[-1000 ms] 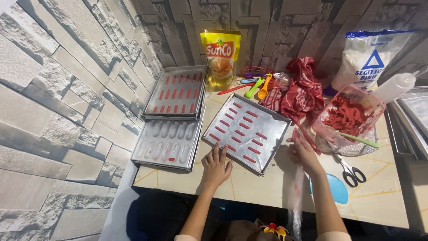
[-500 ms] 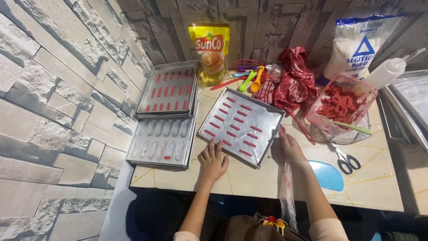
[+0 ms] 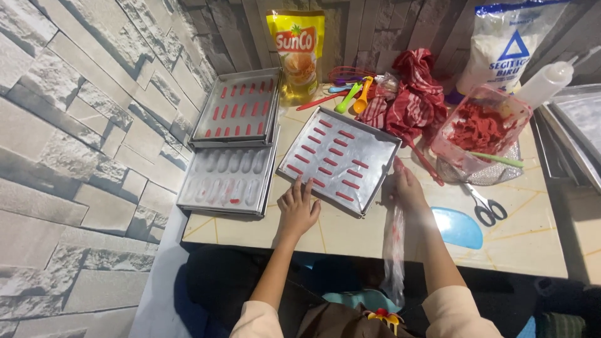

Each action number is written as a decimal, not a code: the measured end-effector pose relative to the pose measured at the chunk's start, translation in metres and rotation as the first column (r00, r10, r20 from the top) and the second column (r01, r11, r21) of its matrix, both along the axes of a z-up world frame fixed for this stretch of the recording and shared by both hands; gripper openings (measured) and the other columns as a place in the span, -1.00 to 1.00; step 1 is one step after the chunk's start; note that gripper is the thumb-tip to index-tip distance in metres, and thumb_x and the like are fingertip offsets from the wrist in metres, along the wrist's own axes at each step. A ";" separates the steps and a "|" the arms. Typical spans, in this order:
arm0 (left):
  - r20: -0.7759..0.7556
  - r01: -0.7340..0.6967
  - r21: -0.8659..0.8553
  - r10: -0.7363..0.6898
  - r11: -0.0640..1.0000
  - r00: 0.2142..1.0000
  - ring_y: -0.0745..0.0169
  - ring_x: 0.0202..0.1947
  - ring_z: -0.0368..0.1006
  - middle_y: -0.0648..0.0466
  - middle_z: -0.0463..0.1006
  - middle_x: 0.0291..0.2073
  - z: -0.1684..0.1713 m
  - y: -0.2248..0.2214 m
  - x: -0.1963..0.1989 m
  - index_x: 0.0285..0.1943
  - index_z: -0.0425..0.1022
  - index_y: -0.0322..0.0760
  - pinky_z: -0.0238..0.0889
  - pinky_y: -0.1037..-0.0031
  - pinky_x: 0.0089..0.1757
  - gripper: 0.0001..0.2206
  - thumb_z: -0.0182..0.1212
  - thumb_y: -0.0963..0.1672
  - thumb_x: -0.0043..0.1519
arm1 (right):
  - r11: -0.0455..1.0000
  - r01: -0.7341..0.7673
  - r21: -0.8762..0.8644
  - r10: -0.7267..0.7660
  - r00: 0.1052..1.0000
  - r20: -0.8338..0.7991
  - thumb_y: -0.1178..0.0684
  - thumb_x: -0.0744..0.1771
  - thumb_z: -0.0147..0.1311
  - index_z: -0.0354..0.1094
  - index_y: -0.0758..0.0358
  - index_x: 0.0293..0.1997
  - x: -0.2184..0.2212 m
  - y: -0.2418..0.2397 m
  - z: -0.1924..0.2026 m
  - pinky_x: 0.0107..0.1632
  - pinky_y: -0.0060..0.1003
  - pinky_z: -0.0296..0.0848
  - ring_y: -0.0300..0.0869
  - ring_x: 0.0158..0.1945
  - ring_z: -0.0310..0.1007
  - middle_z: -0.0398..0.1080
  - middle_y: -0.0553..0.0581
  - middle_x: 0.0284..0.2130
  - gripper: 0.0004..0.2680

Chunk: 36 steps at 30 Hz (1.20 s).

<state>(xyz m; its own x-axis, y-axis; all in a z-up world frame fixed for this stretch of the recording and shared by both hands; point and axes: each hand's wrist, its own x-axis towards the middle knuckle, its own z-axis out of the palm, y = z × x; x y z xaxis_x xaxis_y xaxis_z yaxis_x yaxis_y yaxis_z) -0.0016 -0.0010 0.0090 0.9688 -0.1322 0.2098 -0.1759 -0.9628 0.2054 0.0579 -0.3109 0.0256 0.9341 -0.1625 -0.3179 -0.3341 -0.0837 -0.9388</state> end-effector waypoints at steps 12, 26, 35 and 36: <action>-0.012 -0.007 -0.035 0.006 0.999 1.000 -0.12 0.21 0.09 -0.11 -0.04 0.43 0.000 -0.001 -0.001 0.56 -0.09 0.05 0.10 -0.05 0.10 -0.37 -0.03 0.08 0.29 | 0.346 0.146 0.927 -0.212 0.974 -0.074 -0.13 0.47 -0.14 0.44 0.18 -0.08 0.004 -0.016 0.005 -0.16 -0.17 0.44 -0.32 -0.42 0.28 0.11 -0.13 -0.54 -0.75; 0.178 -0.020 0.050 0.011 0.999 0.984 -0.10 0.18 0.15 -0.14 0.03 0.41 -0.016 0.002 0.001 0.47 0.05 0.03 0.13 0.03 0.03 -0.42 0.00 0.08 0.26 | 0.369 0.088 0.925 -0.123 0.991 -0.045 -0.01 0.43 0.02 0.44 0.20 0.04 0.019 -0.030 -0.022 -0.12 -0.15 0.52 -0.35 -0.36 0.36 0.24 -0.16 -0.46 -0.83; 0.290 -0.089 0.121 0.051 0.989 0.956 -0.03 0.19 0.14 -0.06 0.14 0.33 -0.023 -0.001 0.004 0.32 0.19 0.11 0.13 0.12 -0.03 -0.50 0.04 0.12 0.19 | 0.558 -0.020 0.829 0.049 0.999 -0.008 0.12 0.35 -0.08 0.28 0.22 -0.08 0.027 -0.041 -0.028 -0.18 -0.31 0.34 -0.41 -0.41 0.17 0.07 -0.19 -0.43 -0.90; 0.283 -0.097 0.126 0.058 0.987 0.957 -0.02 0.18 0.14 -0.06 0.16 0.30 -0.023 -0.001 0.003 0.31 0.19 0.12 0.13 0.13 -0.04 -0.50 0.02 0.14 0.19 | 0.623 -0.032 0.782 0.082 0.996 -0.024 0.18 0.34 -0.16 0.21 0.29 -0.07 0.031 -0.045 -0.033 -0.22 -0.37 0.29 -0.41 -0.42 0.11 0.01 -0.17 -0.43 -0.89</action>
